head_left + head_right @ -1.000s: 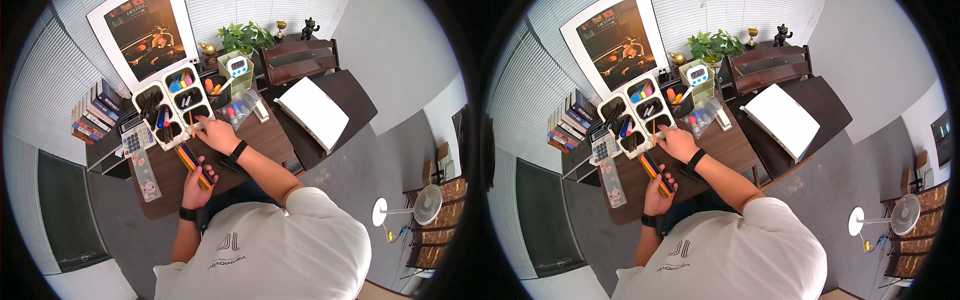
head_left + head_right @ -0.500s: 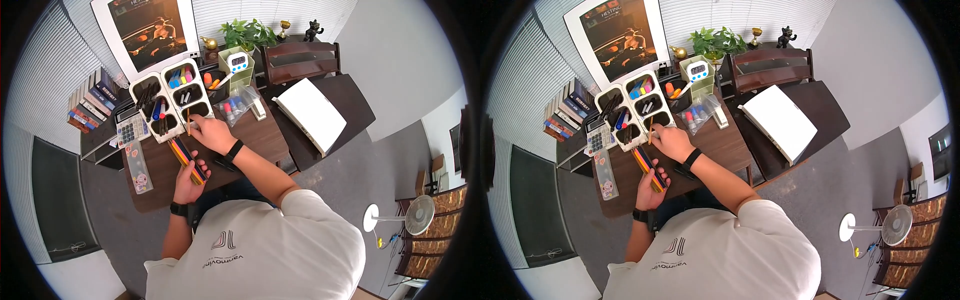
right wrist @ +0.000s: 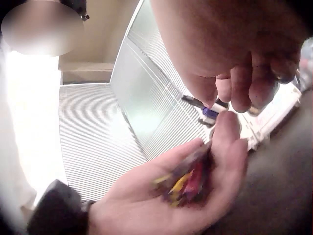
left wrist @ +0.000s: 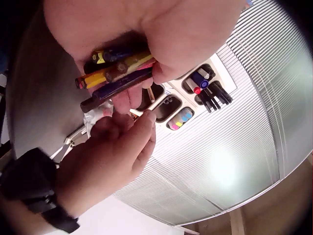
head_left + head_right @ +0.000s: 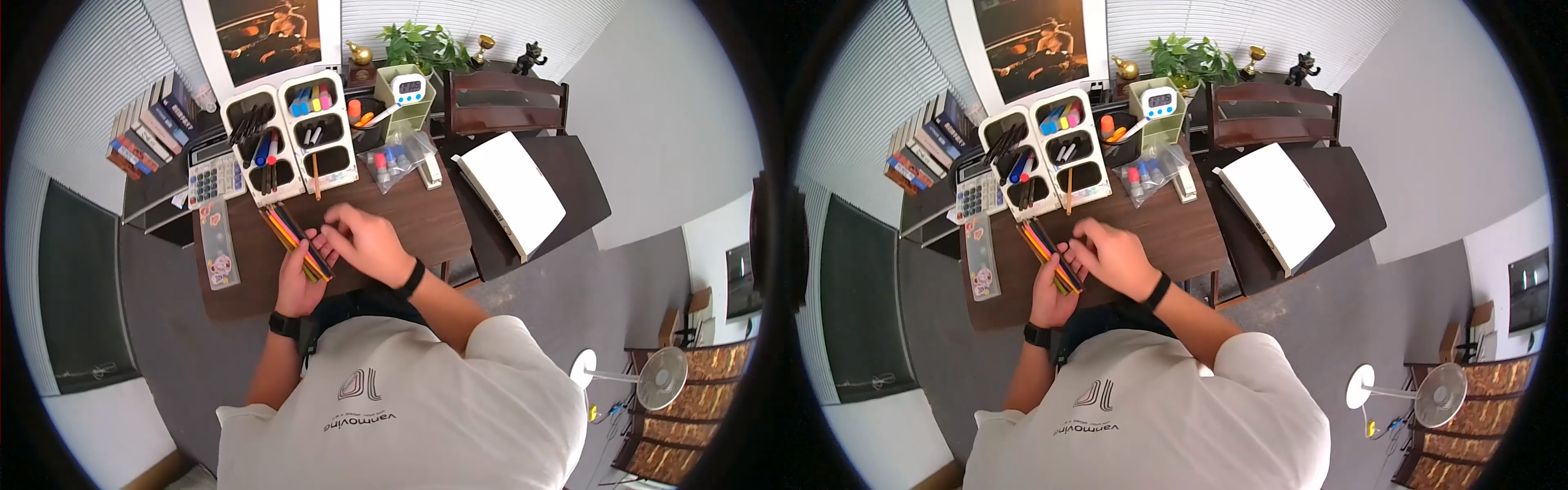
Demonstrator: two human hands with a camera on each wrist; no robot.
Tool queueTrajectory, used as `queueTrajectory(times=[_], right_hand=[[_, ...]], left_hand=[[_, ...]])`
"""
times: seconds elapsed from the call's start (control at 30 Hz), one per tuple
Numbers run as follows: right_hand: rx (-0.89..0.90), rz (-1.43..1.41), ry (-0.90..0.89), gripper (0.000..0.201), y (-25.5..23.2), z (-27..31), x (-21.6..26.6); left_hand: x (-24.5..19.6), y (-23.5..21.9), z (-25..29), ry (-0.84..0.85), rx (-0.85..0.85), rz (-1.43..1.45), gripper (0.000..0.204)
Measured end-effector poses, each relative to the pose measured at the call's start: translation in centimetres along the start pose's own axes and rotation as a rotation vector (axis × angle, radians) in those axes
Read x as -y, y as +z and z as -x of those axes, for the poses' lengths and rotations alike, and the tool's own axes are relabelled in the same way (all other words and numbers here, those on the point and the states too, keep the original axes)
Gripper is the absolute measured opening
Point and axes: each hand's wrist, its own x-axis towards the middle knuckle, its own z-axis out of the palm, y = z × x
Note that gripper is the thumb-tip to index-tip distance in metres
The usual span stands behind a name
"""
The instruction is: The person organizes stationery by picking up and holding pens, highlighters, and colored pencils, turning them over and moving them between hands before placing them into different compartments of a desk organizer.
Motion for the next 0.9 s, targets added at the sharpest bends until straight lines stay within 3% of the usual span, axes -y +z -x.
queueTrajectory(times=[0.07, 0.13, 0.27, 0.33, 0.47, 0.53, 0.7, 0.83, 0.9], right_hand=[[0.026, -0.092, -0.010, 0.032, 0.3, 2.0, 0.8], [0.027, -0.222, 0.190, 0.026, -0.2, 3.1, 2.2], [0.042, -0.147, 0.211, 0.023, 0.0, 4.1, 1.6], [0.173, 0.036, 0.081, 0.018, 0.3, 4.5, 0.8], [0.007, -0.012, 0.099, 0.017, -0.3, 4.6, 0.6], [-0.232, -0.071, -0.007, 0.017, -1.3, 4.3, 0.1], [-0.366, -0.240, 0.016, 0.018, -4.9, 2.8, 0.3], [-0.463, -0.071, 0.004, 0.019, -4.1, -0.3, -1.3], [-0.411, 0.172, -0.150, 0.019, -2.5, -2.3, -2.7]], left_hand=[[0.1, 0.2, 0.2, 0.016, -0.007, -0.014, 0.027], [0.3, 0.1, -0.1, 0.016, -0.011, -0.014, 0.024], [0.1, 0.1, -0.2, -0.025, 0.055, 0.012, 0.023], [0.1, 0.1, -0.2, 0.000, 0.072, -0.032, 0.023], [0.1, 0.0, -0.1, 0.006, 0.034, -0.056, 0.023], [0.3, -1.7, -0.3, -0.002, 0.096, 0.029, 0.026], [-0.3, 0.0, -0.4, -0.075, 0.058, -0.051, 0.035], [-0.5, 0.8, -0.4, -0.111, 0.042, -0.140, 0.046], [-0.4, 0.9, -0.3, -0.114, 0.033, -0.145, 0.048]])
